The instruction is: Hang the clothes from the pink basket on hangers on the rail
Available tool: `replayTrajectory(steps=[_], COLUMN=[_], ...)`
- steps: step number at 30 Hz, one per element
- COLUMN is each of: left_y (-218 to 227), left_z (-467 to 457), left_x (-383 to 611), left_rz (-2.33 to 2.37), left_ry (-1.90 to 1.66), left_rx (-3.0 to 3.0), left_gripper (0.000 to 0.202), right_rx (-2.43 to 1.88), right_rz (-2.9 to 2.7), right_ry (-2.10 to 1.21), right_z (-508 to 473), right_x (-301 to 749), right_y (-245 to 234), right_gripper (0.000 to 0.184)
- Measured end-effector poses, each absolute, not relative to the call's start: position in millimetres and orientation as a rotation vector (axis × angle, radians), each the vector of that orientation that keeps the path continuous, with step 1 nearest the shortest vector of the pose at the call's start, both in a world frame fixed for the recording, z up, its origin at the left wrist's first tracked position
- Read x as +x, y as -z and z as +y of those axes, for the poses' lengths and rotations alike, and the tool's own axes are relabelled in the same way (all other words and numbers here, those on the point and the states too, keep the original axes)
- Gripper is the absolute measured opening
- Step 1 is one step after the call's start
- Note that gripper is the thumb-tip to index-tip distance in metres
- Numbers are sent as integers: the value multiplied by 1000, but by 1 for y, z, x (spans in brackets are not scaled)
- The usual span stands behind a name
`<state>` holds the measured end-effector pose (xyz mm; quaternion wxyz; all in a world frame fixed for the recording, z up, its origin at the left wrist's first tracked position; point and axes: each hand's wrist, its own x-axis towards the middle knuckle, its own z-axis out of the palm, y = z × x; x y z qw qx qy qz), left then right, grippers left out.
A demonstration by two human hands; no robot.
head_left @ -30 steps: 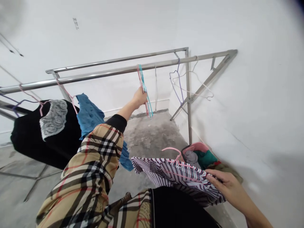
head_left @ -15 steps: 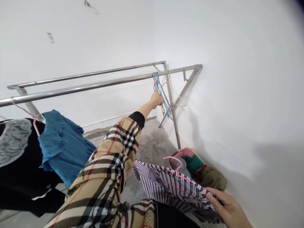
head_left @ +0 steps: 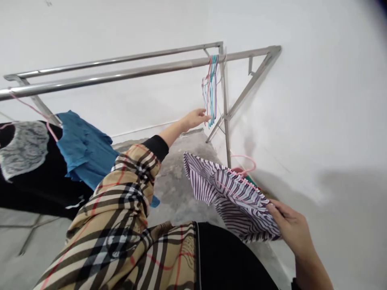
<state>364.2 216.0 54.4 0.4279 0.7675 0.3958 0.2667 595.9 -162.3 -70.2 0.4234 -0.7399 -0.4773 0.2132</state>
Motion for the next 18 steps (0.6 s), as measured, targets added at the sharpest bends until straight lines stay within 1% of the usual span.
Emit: replayTrajectory(steps=[3, 5, 8, 11, 14, 18], left_y=[-23, -1, 30, 50, 55, 49], left_z=[183, 163, 140, 125, 116, 115], left_x=[296, 255, 208, 177, 153, 128], left_rz=[875, 884, 847, 865, 971, 1121], left_ry=[-490, -494, -674, -846, -1007, -1212], left_rx=[1879, 1794, 1645, 1511, 1416, 1407], left_gripper=[45, 40, 42, 41, 43, 45], right_rx=[-1818, -1790, -1757, -1741, -1697, -1578], right_rz=[-1147, -1122, -1107, -1114, -1118, -1178], right_ry=[-592, -639, -682, -711, -720, -757], right_z=[-149, -138, -119, -99, -76, -47], right_x=[598, 598, 593, 585, 574, 553], right_y=[69, 67, 61, 51, 40, 25], right_gripper=[35, 35, 33, 29, 25, 26])
